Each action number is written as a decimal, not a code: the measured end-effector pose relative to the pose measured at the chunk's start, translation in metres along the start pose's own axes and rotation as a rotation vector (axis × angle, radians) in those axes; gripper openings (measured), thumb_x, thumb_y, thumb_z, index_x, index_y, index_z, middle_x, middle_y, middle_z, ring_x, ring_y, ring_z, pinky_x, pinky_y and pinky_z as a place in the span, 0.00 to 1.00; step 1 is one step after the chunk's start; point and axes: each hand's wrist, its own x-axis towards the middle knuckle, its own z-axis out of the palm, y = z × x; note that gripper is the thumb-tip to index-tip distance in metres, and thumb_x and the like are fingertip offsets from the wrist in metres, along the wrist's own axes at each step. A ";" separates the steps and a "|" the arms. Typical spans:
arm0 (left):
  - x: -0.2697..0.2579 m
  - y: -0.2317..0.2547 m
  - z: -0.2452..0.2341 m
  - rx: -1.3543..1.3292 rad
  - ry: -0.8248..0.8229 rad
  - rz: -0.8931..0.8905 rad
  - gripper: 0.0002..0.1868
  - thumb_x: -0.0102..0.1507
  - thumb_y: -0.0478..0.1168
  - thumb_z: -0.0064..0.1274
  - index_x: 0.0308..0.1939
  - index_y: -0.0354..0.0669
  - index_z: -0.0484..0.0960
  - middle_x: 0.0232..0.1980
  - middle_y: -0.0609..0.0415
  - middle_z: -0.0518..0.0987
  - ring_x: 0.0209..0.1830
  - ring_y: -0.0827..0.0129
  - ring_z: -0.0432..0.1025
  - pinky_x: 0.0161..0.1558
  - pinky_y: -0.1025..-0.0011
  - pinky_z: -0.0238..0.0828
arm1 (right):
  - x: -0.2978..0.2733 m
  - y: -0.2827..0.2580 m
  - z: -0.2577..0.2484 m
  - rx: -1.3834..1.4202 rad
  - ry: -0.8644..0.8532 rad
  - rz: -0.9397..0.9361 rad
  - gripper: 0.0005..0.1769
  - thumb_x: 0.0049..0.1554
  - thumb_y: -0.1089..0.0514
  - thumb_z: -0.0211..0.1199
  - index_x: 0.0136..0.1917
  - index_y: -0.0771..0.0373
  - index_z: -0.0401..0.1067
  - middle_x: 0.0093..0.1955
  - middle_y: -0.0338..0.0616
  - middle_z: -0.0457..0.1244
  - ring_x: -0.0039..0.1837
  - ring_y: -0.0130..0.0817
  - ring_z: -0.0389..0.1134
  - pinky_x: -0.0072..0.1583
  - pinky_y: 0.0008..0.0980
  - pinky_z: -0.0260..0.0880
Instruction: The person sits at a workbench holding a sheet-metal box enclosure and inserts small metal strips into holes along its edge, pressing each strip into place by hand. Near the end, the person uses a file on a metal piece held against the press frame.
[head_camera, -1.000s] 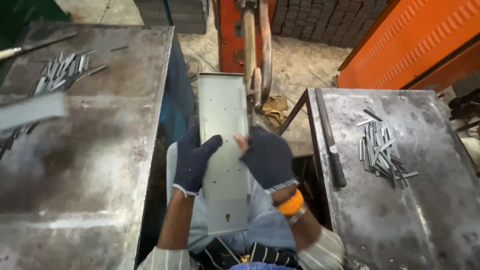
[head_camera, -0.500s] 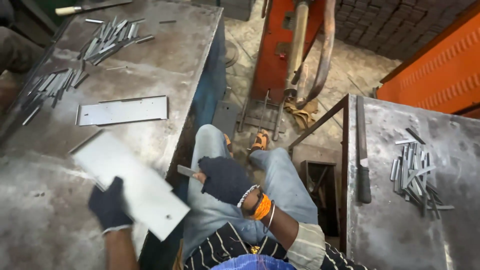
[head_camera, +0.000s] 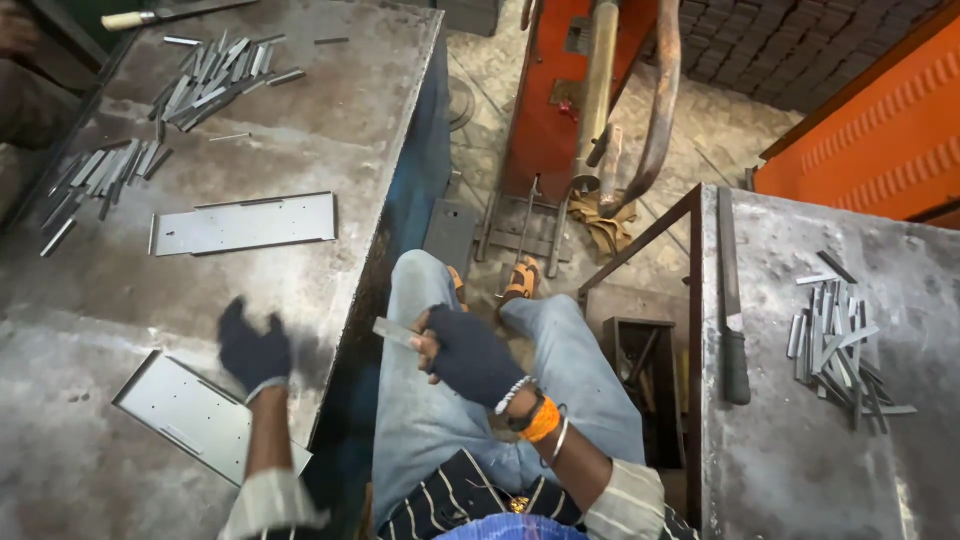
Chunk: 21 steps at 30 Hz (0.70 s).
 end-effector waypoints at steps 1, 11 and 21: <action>0.008 -0.008 0.030 0.002 0.003 -0.002 0.33 0.62 0.42 0.63 0.70 0.37 0.75 0.69 0.40 0.75 0.68 0.50 0.70 0.71 0.58 0.63 | 0.001 0.007 -0.001 -0.001 -0.004 -0.002 0.11 0.61 0.53 0.60 0.51 0.63 0.73 0.33 0.44 0.68 0.33 0.35 0.72 0.38 0.34 0.72; 0.087 0.043 0.119 0.650 -0.337 0.168 0.54 0.54 0.67 0.56 0.76 0.40 0.62 0.79 0.42 0.58 0.78 0.43 0.51 0.70 0.35 0.39 | 0.008 0.034 -0.014 0.163 0.040 0.070 0.09 0.61 0.60 0.59 0.51 0.69 0.71 0.34 0.44 0.68 0.34 0.26 0.70 0.36 0.28 0.74; 0.062 0.087 0.168 0.483 -0.646 0.434 0.37 0.65 0.62 0.49 0.72 0.45 0.69 0.76 0.47 0.68 0.74 0.50 0.64 0.74 0.39 0.53 | 0.019 0.052 -0.017 0.193 0.042 0.147 0.09 0.61 0.60 0.59 0.50 0.69 0.71 0.33 0.44 0.67 0.33 0.26 0.70 0.35 0.28 0.73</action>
